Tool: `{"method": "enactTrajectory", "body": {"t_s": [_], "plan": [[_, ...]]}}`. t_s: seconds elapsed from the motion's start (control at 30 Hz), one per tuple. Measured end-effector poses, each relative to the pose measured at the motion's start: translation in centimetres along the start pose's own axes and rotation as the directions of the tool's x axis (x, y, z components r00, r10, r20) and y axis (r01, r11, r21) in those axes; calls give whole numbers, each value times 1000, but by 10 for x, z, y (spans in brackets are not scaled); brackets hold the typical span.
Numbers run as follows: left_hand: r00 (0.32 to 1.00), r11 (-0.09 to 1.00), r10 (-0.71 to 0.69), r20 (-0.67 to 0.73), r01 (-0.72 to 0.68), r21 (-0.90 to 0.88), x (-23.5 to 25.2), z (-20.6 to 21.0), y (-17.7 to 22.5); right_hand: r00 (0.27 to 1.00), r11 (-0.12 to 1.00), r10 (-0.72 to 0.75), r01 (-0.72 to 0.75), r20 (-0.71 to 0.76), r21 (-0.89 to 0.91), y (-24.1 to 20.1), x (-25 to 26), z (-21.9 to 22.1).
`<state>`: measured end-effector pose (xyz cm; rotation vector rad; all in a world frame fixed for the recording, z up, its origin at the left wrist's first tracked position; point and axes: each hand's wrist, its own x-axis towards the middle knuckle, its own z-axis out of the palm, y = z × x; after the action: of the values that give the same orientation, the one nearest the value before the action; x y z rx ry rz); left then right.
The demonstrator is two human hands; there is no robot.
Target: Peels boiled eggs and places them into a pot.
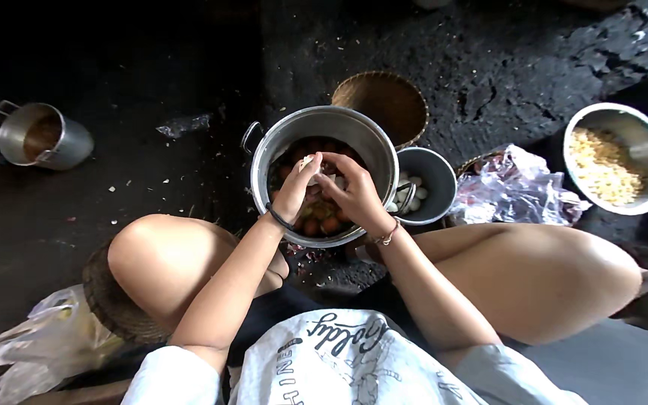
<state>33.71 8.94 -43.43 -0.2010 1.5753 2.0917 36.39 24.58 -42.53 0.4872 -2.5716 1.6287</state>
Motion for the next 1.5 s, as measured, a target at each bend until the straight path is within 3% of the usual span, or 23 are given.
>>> {"method": "enactTrajectory", "body": {"t_s": [0.43,0.57,0.7,0.87,1.0,1.17,1.3,1.5], "plan": [[994,996,-11,105,20,-83,1,-1,-3,994,986,-60,44,-94,-163,-4,-1,7],[999,999,-25,47,24,28,0,-2,-4,996,997,19,-25,-84,-73,-2,-3,3],[997,995,60,56,-64,72,4,-6,-6,999,999,27,-28,-35,-21,-1,-1,-4],[988,995,67,136,-77,69,2,-8,-4,998,995,-38,33,-58,-93,4,-1,-1],[993,994,35,109,-46,97,-1,-5,-1,998,995,-23,16,-62,-102,8,-2,-1],[983,967,174,62,-182,180,3,-4,0,996,997,70,-71,-51,-8,5,-2,-3],[936,877,339,100,-352,326,3,-7,1,998,999,34,-33,-57,8,6,-1,-3],[927,839,362,101,-371,399,5,-10,-2,997,995,7,-15,-73,-103,2,0,-3]]}}
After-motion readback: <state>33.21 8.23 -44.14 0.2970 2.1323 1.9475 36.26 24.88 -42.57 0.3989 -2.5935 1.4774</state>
